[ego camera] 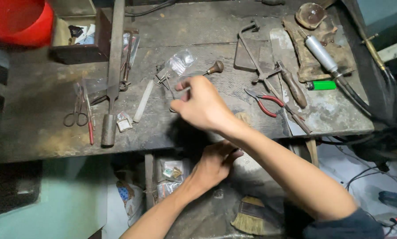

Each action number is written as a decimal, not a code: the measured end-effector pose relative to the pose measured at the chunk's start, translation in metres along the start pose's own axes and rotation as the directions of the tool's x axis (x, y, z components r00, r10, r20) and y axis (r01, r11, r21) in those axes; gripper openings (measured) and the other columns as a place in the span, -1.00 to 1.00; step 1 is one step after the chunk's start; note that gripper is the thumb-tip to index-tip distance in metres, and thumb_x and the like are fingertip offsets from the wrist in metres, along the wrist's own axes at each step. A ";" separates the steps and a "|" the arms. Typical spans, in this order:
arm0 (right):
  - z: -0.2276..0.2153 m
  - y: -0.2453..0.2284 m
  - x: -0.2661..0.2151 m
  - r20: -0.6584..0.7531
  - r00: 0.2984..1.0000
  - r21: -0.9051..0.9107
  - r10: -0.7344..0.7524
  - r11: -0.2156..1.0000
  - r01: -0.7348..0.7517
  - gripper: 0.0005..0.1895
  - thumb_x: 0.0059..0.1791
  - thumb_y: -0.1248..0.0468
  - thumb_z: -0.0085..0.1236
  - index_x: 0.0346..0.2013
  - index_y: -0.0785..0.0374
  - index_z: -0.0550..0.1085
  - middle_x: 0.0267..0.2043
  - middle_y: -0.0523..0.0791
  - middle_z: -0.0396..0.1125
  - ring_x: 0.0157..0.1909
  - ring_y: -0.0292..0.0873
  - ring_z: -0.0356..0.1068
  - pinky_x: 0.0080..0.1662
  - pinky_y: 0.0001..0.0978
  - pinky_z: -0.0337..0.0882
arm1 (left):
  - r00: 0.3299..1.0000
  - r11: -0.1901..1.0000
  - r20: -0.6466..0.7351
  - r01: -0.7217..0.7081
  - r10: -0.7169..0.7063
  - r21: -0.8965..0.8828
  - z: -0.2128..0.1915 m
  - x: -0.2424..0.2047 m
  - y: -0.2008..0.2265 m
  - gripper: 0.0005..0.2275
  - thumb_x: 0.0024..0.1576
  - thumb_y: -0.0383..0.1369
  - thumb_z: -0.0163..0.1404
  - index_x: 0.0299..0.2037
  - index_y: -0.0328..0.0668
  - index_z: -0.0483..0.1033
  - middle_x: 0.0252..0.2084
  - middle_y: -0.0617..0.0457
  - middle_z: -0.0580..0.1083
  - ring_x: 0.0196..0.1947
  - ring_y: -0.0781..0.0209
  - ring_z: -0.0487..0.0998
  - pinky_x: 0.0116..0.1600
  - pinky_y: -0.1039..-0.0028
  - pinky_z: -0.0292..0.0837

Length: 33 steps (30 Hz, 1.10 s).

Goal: Shaping and smoothing a small metal ring using a jeweler's saw and a hand file at a workshop bench.

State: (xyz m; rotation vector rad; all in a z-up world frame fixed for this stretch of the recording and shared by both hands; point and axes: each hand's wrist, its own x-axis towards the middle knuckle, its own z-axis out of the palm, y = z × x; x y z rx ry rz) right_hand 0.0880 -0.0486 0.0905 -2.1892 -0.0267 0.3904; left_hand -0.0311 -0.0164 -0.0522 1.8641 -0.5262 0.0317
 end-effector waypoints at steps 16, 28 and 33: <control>0.002 0.202 -0.217 -0.430 0.876 0.533 0.221 0.845 0.049 -0.78 0.12 0.38 -0.10 0.06 0.37 0.35 -0.47 -0.03 0.33 -0.55 -0.31 0.17 -0.49 -0.55 0.19 | 0.935 0.944 -0.180 -0.272 0.304 0.184 -0.008 0.045 0.033 -0.86 0.15 -0.50 0.24 -0.13 -0.32 0.61 -0.18 -0.06 0.48 -0.35 0.13 0.56 -0.25 0.42 0.54; 0.020 0.177 -0.189 -0.556 0.825 0.311 0.098 0.945 0.098 -0.61 0.10 0.35 -0.04 0.24 0.35 0.36 -0.57 -0.16 0.18 -0.53 -0.38 0.23 -0.38 -0.65 0.27 | 0.922 0.955 -0.261 -0.251 0.286 0.159 -0.002 0.043 0.028 -0.93 0.14 -0.59 0.23 -0.26 -0.35 0.60 -0.17 -0.05 0.52 -0.51 0.34 0.49 -0.36 0.52 0.42; 0.021 0.171 -0.191 -0.533 0.844 0.238 0.059 0.968 0.082 -0.56 0.12 0.33 -0.11 0.30 0.35 0.34 -0.63 -0.26 0.02 -0.60 -0.43 0.08 -0.32 -0.66 0.39 | 0.945 0.985 -0.279 -0.157 0.170 0.069 -0.004 0.046 0.035 -0.92 0.09 -0.59 0.26 -0.31 -0.35 0.60 -0.23 -0.08 0.55 -0.41 0.22 0.60 -0.28 0.52 0.57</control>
